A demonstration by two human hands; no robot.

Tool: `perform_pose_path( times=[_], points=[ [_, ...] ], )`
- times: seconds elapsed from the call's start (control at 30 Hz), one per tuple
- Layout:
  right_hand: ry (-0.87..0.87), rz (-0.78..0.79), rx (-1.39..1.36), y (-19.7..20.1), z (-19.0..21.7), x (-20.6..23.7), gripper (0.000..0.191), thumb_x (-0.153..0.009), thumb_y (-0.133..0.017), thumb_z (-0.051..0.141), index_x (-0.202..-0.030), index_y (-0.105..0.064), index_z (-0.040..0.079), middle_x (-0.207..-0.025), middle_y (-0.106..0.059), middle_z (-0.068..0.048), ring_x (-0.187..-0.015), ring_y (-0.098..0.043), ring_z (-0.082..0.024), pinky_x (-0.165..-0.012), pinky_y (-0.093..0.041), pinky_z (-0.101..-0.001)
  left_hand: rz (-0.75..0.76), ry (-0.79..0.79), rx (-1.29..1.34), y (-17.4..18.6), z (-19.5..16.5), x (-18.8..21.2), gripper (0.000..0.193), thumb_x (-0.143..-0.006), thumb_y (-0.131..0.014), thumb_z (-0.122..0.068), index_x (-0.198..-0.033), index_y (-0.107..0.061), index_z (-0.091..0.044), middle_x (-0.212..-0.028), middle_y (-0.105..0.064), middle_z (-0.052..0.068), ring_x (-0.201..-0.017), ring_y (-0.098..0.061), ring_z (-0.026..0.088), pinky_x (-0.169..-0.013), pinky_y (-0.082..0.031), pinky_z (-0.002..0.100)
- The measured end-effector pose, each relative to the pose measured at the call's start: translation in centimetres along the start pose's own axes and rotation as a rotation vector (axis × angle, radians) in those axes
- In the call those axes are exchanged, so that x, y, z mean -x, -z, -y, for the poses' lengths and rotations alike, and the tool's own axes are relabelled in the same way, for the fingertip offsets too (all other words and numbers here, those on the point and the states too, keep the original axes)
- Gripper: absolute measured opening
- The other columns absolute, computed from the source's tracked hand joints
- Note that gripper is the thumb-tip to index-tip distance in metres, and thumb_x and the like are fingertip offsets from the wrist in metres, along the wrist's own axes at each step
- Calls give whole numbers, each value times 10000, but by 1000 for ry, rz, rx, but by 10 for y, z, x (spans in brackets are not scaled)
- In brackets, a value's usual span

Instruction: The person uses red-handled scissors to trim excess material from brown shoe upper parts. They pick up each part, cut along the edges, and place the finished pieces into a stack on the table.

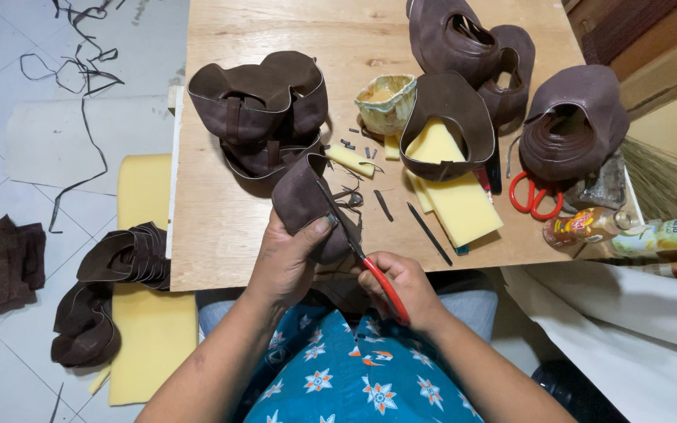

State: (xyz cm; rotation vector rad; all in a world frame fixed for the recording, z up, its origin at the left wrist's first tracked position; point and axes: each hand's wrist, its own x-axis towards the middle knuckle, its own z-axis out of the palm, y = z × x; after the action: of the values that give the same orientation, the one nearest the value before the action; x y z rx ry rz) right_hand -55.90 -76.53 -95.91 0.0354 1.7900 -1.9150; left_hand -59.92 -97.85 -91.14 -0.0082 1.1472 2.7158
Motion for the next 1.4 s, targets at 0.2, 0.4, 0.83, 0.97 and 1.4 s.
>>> perform_pose_path(
  times=[0.2, 0.4, 0.83, 0.97, 1.4],
  points=[
    [-8, -22, 25, -6, -1, 5, 335, -946, -687, 326, -1076, -693, 17, -613, -582, 11, -443, -529, -79, -414, -456, -232, -8, 42, 80, 1, 8, 3, 539, -939, -668, -32, -1430, -461, -111, -1295, -628, 89, -1155, -636, 206, -967, -569, 410],
    [35, -42, 6, -12, 6, 1, 304, -959, -700, 309, -1068, -681, 25, -619, -568, 20, -463, -518, -68, -434, -437, -225, 11, 51, 23, -1, 10, 6, 548, -946, -656, -37, -1449, -454, -116, -1324, -623, 73, -1193, -629, 179, -1003, -562, 374],
    [82, -97, -120, -11, 5, 4, 234, -977, -665, 216, -1092, -618, 18, -733, -601, -34, -570, -579, -101, -514, -493, -248, 54, -15, -38, -8, 1, 11, 553, -936, -705, -109, -1423, -448, -70, -1269, -644, 94, -1139, -662, 188, -972, -588, 365],
    [168, 21, 110, -2, 18, 10, 330, -947, -675, 157, -1242, -568, 54, -949, -565, -7, -825, -534, -63, -733, -483, -221, 46, -108, -142, -12, -18, 8, 468, -944, -715, -98, -1354, -504, -18, -1208, -669, 101, -1084, -679, 179, -947, -609, 367],
    [150, -52, 148, 0, -1, 14, 239, -944, -692, 119, -1161, -654, 25, -862, -623, 14, -738, -560, -46, -654, -490, -211, -82, -61, -353, -24, -19, 15, 430, -908, -715, -101, -1294, -549, -10, -1153, -693, 90, -1031, -688, 144, -897, -611, 322]
  ],
)
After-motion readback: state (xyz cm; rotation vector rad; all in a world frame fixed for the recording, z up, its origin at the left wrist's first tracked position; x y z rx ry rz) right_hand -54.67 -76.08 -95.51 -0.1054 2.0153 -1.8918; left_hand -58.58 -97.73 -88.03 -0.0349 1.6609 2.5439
